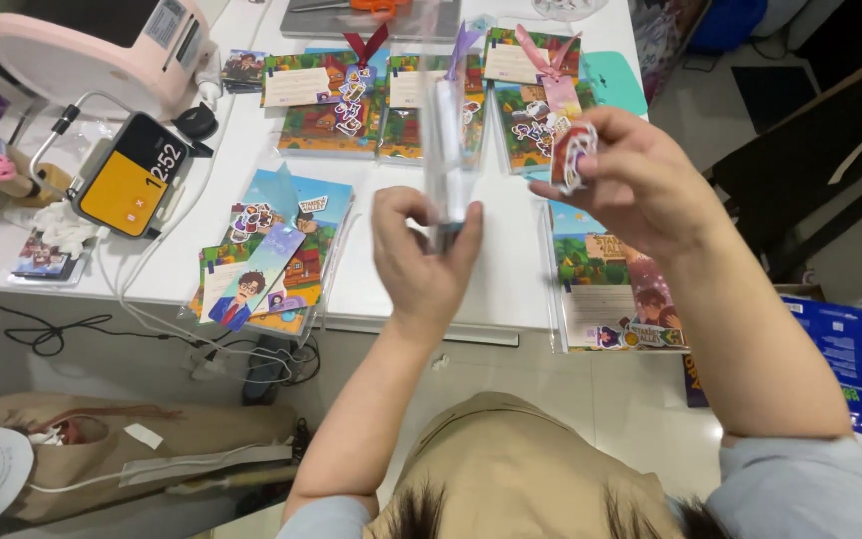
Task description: The person packages cards and stickers into plastic bags by hand, including sliding a bookmark, several stickers, and a card into a bag and then peeling a strip to seal it.
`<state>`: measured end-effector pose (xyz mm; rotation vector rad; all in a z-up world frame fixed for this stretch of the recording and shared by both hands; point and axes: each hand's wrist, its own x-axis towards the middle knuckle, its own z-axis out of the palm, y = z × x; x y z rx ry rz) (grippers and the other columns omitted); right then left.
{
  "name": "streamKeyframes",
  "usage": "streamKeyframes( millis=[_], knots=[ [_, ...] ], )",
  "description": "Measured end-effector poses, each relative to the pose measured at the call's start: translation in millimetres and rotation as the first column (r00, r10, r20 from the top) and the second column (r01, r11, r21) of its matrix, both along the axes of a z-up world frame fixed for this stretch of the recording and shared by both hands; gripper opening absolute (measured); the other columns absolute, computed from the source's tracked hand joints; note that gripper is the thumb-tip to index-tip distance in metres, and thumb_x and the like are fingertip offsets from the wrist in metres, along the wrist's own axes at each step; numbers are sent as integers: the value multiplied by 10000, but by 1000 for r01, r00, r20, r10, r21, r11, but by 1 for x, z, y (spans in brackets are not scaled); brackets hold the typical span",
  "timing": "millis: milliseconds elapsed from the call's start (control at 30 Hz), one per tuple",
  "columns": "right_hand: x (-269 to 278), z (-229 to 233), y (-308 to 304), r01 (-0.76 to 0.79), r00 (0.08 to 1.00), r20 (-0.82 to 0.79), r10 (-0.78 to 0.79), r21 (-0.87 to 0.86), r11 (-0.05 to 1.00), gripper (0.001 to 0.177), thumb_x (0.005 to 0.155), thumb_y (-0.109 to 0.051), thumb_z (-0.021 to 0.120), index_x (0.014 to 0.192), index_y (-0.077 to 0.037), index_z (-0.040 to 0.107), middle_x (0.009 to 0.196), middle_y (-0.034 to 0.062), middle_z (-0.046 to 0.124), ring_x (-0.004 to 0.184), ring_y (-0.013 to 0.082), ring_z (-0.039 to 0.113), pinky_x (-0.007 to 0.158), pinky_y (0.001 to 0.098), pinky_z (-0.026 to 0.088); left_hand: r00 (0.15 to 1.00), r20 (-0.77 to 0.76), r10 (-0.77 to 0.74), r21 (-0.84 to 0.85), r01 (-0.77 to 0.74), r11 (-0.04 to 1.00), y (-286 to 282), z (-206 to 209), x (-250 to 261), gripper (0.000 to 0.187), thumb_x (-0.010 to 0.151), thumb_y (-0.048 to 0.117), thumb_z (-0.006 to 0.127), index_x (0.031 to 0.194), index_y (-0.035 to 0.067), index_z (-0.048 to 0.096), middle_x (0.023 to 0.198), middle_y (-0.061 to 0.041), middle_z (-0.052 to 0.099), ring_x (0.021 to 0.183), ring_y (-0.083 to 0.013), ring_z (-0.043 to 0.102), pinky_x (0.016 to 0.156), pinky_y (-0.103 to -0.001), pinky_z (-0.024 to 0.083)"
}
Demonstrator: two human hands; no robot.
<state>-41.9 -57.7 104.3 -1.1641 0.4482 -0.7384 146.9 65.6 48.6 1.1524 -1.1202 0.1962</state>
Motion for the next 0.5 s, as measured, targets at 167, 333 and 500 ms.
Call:
streamKeyframes(
  millis=[167, 333, 500],
  knots=[
    [40, 18, -15, -84, 987, 151, 63, 136, 987, 412, 818, -42, 710, 1223, -103, 666, 903, -6, 707, 803, 147, 660, 913, 511, 528, 982, -161, -97, -30, 93, 995, -30, 3, -31, 414, 875, 279, 776, 964, 107, 411, 804, -14, 383, 680, -175, 402, 599, -320, 353],
    [46, 30, -31, -28, 984, 179, -3, 167, 986, 383, 804, 1, 663, 1187, -22, 659, 1040, 112, 742, 910, 229, 701, 896, 352, 544, 887, -271, -374, -32, 380, 925, -44, 0, -30, 606, 729, 416, 840, 1030, 133, 396, 884, 6, 411, 692, -91, 461, 533, -222, 475],
    [47, 42, -36, 101, 995, -17, -99, 182, 978, 300, 755, 16, 679, 1029, -85, 609, 1112, 123, 724, 986, 243, 714, 952, 406, 580, 973, 47, -224, -90, 227, 970, -60, -15, 37, 364, 917, 271, 760, 1104, 114, 490, 994, -42, 446, 852, -192, 462, 803, -300, 408]
  ],
)
